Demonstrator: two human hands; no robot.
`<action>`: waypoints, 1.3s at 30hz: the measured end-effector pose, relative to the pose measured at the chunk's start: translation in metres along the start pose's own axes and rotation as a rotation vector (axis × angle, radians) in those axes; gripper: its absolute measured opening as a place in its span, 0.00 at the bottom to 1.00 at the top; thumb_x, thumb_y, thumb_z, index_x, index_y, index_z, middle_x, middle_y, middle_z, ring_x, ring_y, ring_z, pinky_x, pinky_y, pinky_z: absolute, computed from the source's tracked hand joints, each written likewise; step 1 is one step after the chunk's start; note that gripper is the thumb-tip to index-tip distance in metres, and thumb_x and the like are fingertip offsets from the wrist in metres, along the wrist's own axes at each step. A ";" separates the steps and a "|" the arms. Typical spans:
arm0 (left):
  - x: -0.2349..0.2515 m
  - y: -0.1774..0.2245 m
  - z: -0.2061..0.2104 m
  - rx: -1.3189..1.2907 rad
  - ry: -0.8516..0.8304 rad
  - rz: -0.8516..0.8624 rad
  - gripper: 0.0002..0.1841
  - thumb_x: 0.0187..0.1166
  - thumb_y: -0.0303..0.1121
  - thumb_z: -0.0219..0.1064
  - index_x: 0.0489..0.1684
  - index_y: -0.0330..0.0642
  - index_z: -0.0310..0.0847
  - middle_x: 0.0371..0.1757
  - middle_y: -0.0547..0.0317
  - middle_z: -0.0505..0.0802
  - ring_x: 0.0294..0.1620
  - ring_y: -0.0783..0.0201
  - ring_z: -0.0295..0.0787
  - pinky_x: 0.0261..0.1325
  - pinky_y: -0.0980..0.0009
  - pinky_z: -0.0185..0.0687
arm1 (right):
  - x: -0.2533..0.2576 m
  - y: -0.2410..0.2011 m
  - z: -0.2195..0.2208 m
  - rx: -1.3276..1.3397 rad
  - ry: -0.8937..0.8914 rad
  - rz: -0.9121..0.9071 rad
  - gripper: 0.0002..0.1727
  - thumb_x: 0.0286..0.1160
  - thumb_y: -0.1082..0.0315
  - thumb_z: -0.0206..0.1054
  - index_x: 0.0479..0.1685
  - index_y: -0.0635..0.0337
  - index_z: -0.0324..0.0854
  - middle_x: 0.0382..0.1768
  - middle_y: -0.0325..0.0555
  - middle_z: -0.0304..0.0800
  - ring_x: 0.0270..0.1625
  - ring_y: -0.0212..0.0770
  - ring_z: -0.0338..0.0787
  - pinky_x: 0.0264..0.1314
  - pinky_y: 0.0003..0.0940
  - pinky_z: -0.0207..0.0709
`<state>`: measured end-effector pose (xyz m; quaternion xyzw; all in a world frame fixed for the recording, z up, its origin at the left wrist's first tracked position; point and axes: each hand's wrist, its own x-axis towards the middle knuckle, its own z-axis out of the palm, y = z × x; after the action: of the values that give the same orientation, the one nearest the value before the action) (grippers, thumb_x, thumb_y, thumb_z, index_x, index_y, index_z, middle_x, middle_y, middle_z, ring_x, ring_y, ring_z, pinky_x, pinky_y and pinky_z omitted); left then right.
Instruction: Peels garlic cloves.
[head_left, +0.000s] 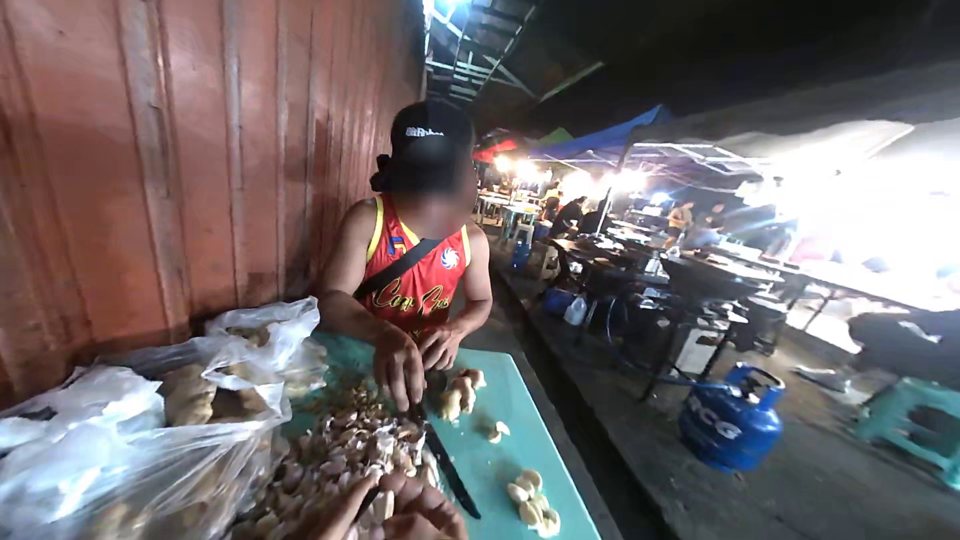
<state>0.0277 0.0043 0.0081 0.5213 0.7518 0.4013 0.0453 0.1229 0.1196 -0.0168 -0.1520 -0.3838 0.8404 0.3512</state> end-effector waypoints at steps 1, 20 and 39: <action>0.000 -0.002 -0.002 0.001 0.024 0.018 0.22 0.89 0.24 0.49 0.79 0.34 0.77 0.65 0.34 0.91 0.64 0.37 0.90 0.68 0.41 0.81 | -0.001 -0.001 -0.002 -0.031 -0.024 -0.008 0.17 0.65 0.85 0.57 0.50 0.69 0.86 0.39 0.43 0.95 0.32 0.29 0.90 0.37 0.25 0.85; -0.006 0.005 -0.011 -0.019 0.211 -0.063 0.23 0.85 0.24 0.57 0.79 0.43 0.79 0.55 0.41 0.94 0.42 0.46 0.94 0.45 0.47 0.89 | 0.007 0.000 -0.022 0.181 -0.234 0.144 0.14 0.72 0.73 0.66 0.55 0.57 0.89 0.44 0.50 0.95 0.37 0.37 0.94 0.41 0.30 0.89; -0.001 0.020 -0.006 -0.028 -0.030 -0.117 0.22 0.90 0.30 0.54 0.81 0.38 0.77 0.61 0.35 0.92 0.58 0.37 0.92 0.62 0.41 0.84 | 0.009 -0.001 -0.013 0.098 -0.014 0.150 0.13 0.73 0.81 0.53 0.47 0.60 0.81 0.34 0.45 0.95 0.32 0.36 0.94 0.39 0.31 0.91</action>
<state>0.0405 0.0028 0.0242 0.4815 0.7747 0.4006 0.0871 0.1235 0.1335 -0.0241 -0.1570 -0.3322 0.8832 0.2915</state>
